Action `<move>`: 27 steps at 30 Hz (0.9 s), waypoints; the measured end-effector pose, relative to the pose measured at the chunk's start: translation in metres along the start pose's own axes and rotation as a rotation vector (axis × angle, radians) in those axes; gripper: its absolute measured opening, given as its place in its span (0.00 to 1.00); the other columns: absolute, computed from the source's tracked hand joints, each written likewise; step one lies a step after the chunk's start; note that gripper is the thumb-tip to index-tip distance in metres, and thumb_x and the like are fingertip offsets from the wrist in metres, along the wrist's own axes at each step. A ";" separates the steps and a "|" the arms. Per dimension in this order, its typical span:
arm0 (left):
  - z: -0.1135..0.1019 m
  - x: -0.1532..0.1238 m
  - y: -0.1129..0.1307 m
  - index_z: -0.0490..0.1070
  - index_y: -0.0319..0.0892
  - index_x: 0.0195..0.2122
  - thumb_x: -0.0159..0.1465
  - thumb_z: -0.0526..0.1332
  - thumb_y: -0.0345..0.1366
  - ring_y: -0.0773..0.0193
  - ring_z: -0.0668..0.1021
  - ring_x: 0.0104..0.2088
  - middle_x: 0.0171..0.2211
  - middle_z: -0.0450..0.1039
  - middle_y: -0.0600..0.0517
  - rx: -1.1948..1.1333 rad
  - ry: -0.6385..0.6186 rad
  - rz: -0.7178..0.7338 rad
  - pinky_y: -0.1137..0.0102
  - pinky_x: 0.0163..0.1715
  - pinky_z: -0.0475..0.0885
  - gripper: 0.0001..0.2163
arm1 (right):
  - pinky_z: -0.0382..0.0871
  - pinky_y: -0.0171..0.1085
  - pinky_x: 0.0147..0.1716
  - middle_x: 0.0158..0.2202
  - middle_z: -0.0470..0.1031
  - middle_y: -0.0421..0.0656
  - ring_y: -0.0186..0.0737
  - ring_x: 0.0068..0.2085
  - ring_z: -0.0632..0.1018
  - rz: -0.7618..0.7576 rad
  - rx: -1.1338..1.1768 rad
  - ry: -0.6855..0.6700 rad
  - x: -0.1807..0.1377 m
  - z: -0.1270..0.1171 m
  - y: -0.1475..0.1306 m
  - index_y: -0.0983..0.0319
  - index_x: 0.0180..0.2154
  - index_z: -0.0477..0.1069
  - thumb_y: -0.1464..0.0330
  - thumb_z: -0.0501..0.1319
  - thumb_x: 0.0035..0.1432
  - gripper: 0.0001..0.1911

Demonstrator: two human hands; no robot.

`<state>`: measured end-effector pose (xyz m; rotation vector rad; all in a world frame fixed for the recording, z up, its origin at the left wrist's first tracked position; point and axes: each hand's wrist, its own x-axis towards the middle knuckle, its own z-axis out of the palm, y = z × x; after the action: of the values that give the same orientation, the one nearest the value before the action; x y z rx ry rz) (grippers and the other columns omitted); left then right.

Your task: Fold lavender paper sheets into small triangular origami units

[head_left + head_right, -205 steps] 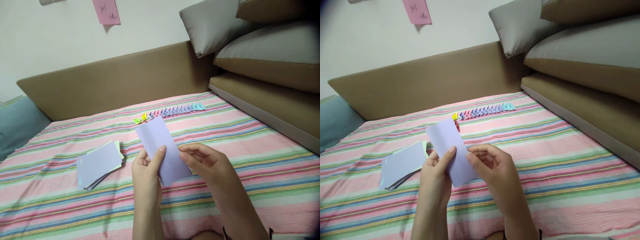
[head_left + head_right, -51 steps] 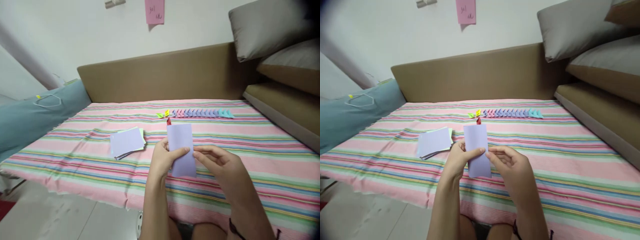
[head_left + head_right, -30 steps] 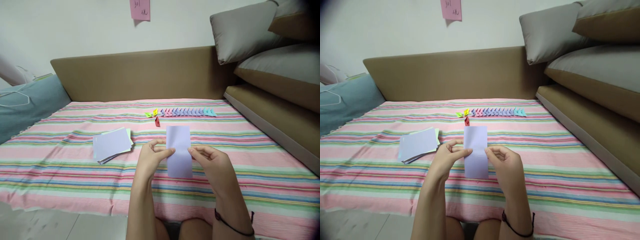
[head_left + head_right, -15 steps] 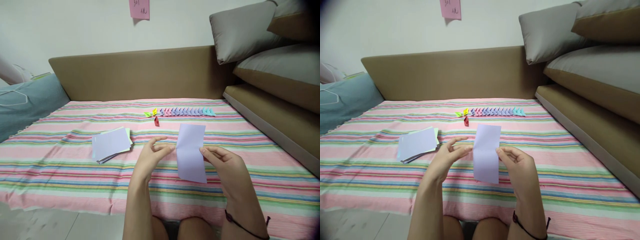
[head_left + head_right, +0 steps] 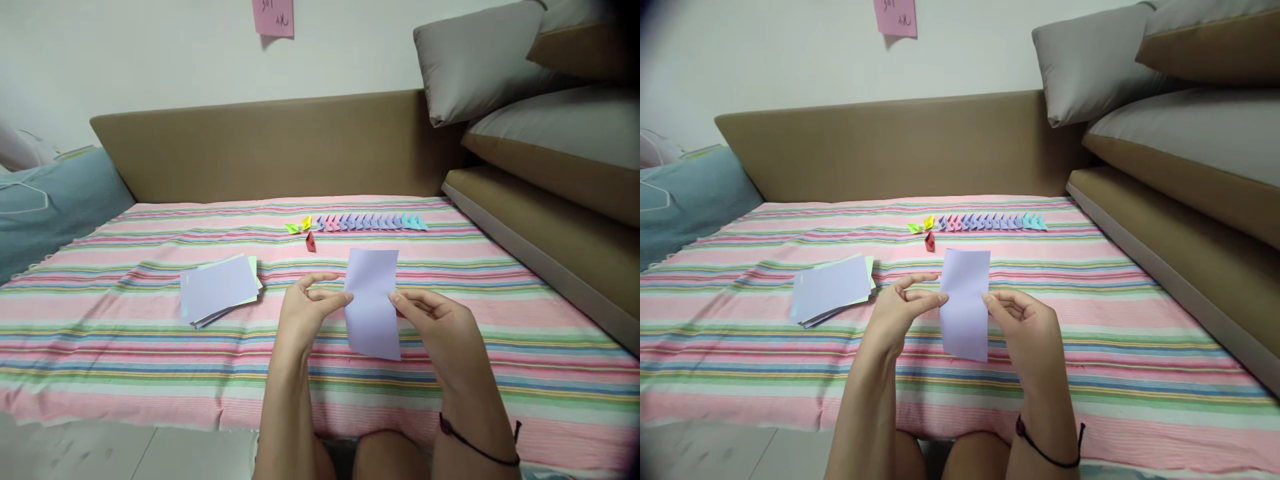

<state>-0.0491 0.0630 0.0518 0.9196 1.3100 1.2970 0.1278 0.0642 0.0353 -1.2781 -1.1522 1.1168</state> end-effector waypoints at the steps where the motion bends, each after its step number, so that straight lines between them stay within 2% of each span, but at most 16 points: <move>1: -0.001 0.000 0.000 0.72 0.40 0.39 0.43 0.73 0.34 0.60 0.80 0.29 0.24 0.79 0.51 -0.001 0.002 0.010 0.66 0.39 0.71 0.21 | 0.76 0.40 0.36 0.34 0.81 0.46 0.45 0.36 0.80 -0.003 0.002 -0.001 0.000 0.001 0.000 0.62 0.32 0.78 0.60 0.66 0.48 0.13; 9: -0.005 0.002 -0.001 0.76 0.39 0.40 0.44 0.73 0.36 0.60 0.80 0.33 0.27 0.80 0.51 -0.052 -0.062 -0.001 0.66 0.44 0.70 0.21 | 0.76 0.38 0.34 0.32 0.81 0.45 0.44 0.35 0.80 -0.014 0.001 -0.035 -0.001 0.004 -0.003 0.62 0.30 0.77 0.60 0.66 0.49 0.11; 14: -0.004 0.000 0.000 0.76 0.39 0.41 0.43 0.73 0.35 0.62 0.80 0.31 0.23 0.79 0.52 -0.063 0.026 0.019 0.67 0.43 0.70 0.22 | 0.76 0.37 0.35 0.33 0.80 0.45 0.42 0.35 0.80 -0.010 0.037 -0.059 -0.001 0.008 -0.003 0.62 0.31 0.77 0.61 0.66 0.49 0.11; 19: -0.005 -0.001 0.002 0.73 0.38 0.47 0.45 0.73 0.36 0.62 0.80 0.31 0.27 0.80 0.50 -0.129 0.008 0.013 0.67 0.41 0.71 0.26 | 0.75 0.36 0.35 0.31 0.80 0.44 0.41 0.34 0.79 -0.013 0.036 -0.089 -0.002 0.011 -0.005 0.62 0.30 0.77 0.61 0.66 0.49 0.10; 23: -0.005 0.000 0.002 0.72 0.37 0.48 0.43 0.74 0.35 0.64 0.79 0.29 0.23 0.79 0.51 -0.169 0.059 0.048 0.68 0.41 0.71 0.29 | 0.75 0.36 0.34 0.32 0.80 0.44 0.41 0.34 0.79 -0.004 0.052 -0.093 -0.001 0.014 -0.006 0.62 0.30 0.77 0.61 0.67 0.49 0.10; 27: -0.002 0.000 0.002 0.71 0.38 0.49 0.42 0.74 0.34 0.65 0.78 0.27 0.24 0.79 0.50 -0.225 0.098 0.067 0.68 0.38 0.71 0.31 | 0.75 0.34 0.34 0.32 0.80 0.44 0.40 0.34 0.79 -0.014 0.057 -0.098 0.000 0.014 -0.005 0.62 0.30 0.77 0.61 0.67 0.48 0.10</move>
<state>-0.0511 0.0634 0.0536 0.7560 1.1869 1.5238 0.1133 0.0652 0.0402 -1.1811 -1.1915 1.2051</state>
